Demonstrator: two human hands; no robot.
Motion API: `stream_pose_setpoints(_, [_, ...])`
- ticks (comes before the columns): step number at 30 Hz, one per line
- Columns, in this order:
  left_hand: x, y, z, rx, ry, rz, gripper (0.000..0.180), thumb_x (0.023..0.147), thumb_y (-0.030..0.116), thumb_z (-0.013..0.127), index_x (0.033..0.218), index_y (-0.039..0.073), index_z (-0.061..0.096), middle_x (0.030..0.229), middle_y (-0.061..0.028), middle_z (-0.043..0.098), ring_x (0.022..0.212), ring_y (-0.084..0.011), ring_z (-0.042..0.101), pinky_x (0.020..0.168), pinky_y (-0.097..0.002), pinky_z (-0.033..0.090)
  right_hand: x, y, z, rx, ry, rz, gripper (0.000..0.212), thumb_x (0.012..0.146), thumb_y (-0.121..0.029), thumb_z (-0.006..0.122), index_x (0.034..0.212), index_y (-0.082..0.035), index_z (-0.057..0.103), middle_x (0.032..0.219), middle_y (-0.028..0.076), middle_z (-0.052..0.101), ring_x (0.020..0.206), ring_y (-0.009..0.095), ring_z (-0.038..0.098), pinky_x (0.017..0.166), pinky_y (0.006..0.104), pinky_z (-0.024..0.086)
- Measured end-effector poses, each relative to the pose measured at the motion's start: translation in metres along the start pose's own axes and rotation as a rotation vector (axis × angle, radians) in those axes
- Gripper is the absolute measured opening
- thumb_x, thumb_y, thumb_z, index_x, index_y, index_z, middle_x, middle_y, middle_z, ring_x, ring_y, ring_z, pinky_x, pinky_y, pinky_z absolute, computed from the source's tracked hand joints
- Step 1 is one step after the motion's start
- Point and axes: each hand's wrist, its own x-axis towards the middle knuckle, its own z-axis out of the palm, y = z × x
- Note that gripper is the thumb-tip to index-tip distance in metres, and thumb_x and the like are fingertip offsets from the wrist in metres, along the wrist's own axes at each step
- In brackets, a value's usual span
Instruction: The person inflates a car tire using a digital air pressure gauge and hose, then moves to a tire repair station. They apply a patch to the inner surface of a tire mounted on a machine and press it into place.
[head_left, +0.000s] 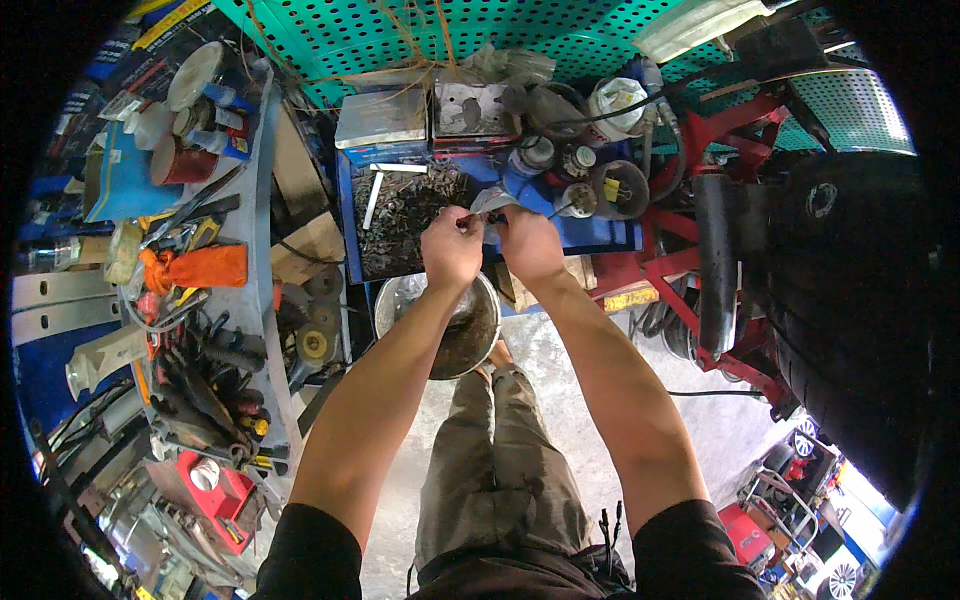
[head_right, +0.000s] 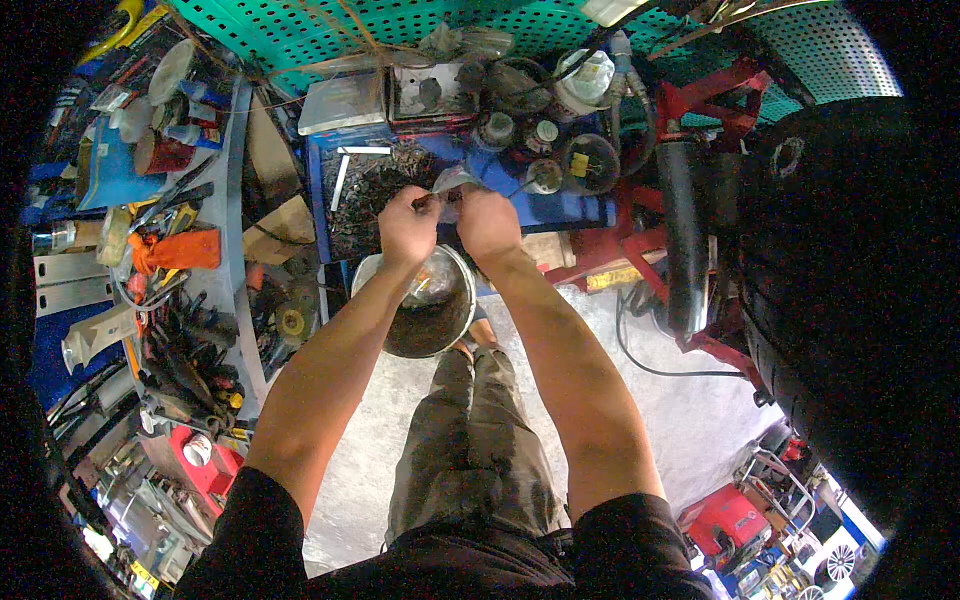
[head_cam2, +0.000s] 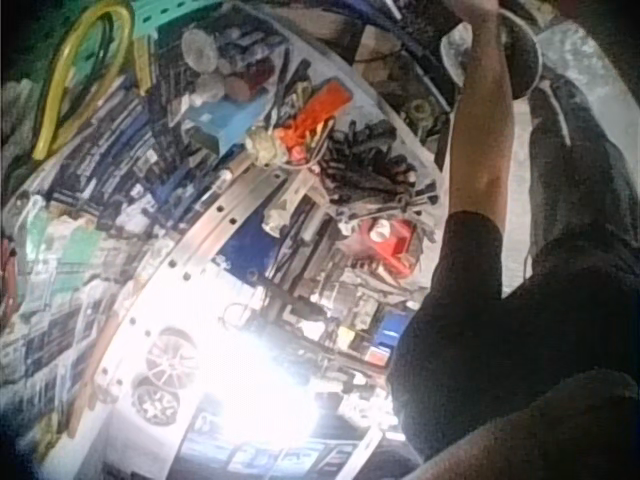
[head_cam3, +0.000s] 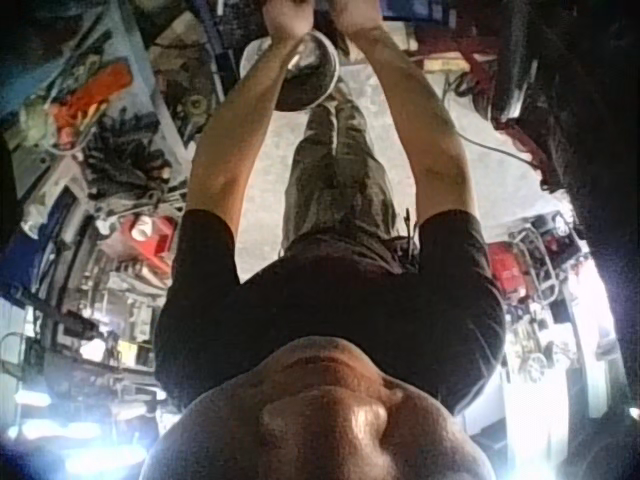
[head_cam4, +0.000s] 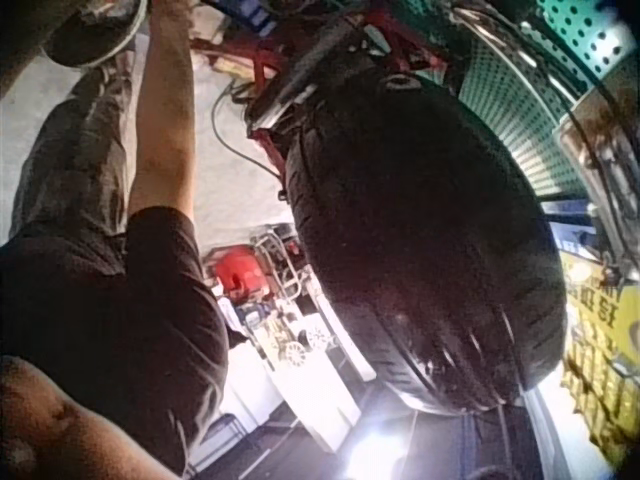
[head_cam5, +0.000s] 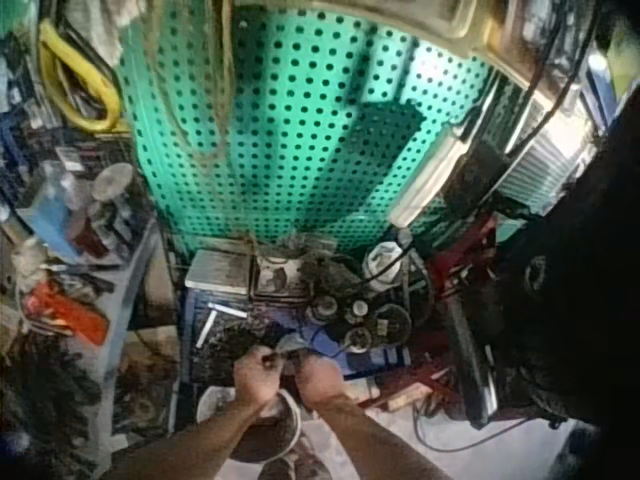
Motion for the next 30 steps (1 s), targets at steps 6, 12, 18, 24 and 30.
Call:
stream_pose_setpoints(6, [-0.003, 0.004, -0.004, 0.084, 0.010, 0.029, 0.020, 0.089, 0.022, 0.071, 0.093, 0.002, 0.071, 0.084, -0.0207, 0.071, 0.079, -0.0386, 0.071, 0.072, -0.0450, 0.055, 0.000, -0.008, -0.012, -0.012, -0.027, 0.007, 0.017, 0.090, -0.020, 0.065, 0.096, -0.006, 0.070, 0.088, 0.022, 0.071, 0.083, 0.044, 0.069, 0.075, 0.0530, 0.056])
stream_pose_setpoints(12, [-0.002, 0.007, -0.006, 0.055, -0.015, 0.030, 0.017, 0.089, 0.020, 0.070, 0.092, 0.003, 0.070, 0.085, -0.0193, 0.071, 0.081, -0.0400, 0.069, 0.073, -0.0455, 0.054, -0.001, -0.018, -0.024, -0.041, -0.028, 0.072, 0.018, 0.092, -0.021, 0.064, 0.102, -0.008, 0.071, 0.089, 0.021, 0.072, 0.082, 0.041, 0.071, 0.073, 0.0513, 0.057])
stream_pose_setpoints(18, [-0.003, 0.012, 0.002, 0.148, 0.038, 0.049, 0.016, 0.089, 0.019, 0.069, 0.092, 0.004, 0.070, 0.087, -0.0190, 0.071, 0.081, -0.0395, 0.069, 0.074, -0.0470, 0.054, -0.011, -0.009, -0.031, -0.159, 0.037, -0.078, 0.021, 0.090, -0.018, 0.068, 0.109, -0.010, 0.068, 0.091, 0.017, 0.074, 0.082, 0.037, 0.072, 0.071, 0.0476, 0.057])
stream_pose_setpoints(24, [0.001, 0.013, 0.006, 0.076, 0.039, 0.068, 0.018, 0.088, 0.018, 0.076, 0.089, 0.001, 0.070, 0.080, -0.0165, 0.071, 0.069, -0.0299, 0.069, 0.066, -0.0377, 0.053, -0.011, -0.006, -0.045, 0.040, 0.159, -0.055, 0.016, 0.094, -0.018, 0.062, 0.108, -0.011, 0.067, 0.093, 0.016, 0.073, 0.083, 0.035, 0.072, 0.070, 0.0448, 0.058])
stream_pose_setpoints(30, [0.000, 0.007, 0.010, -0.002, 0.069, 0.106, 0.018, 0.088, 0.020, 0.074, 0.091, 0.003, 0.070, 0.083, -0.0172, 0.070, 0.077, -0.0350, 0.069, 0.070, -0.0418, 0.053, -0.015, -0.009, -0.052, 0.510, 0.221, 0.091, 0.014, 0.096, -0.010, 0.067, 0.109, -0.004, 0.065, 0.090, 0.013, 0.074, 0.079, 0.019, 0.074, 0.071, 0.0329, 0.058])
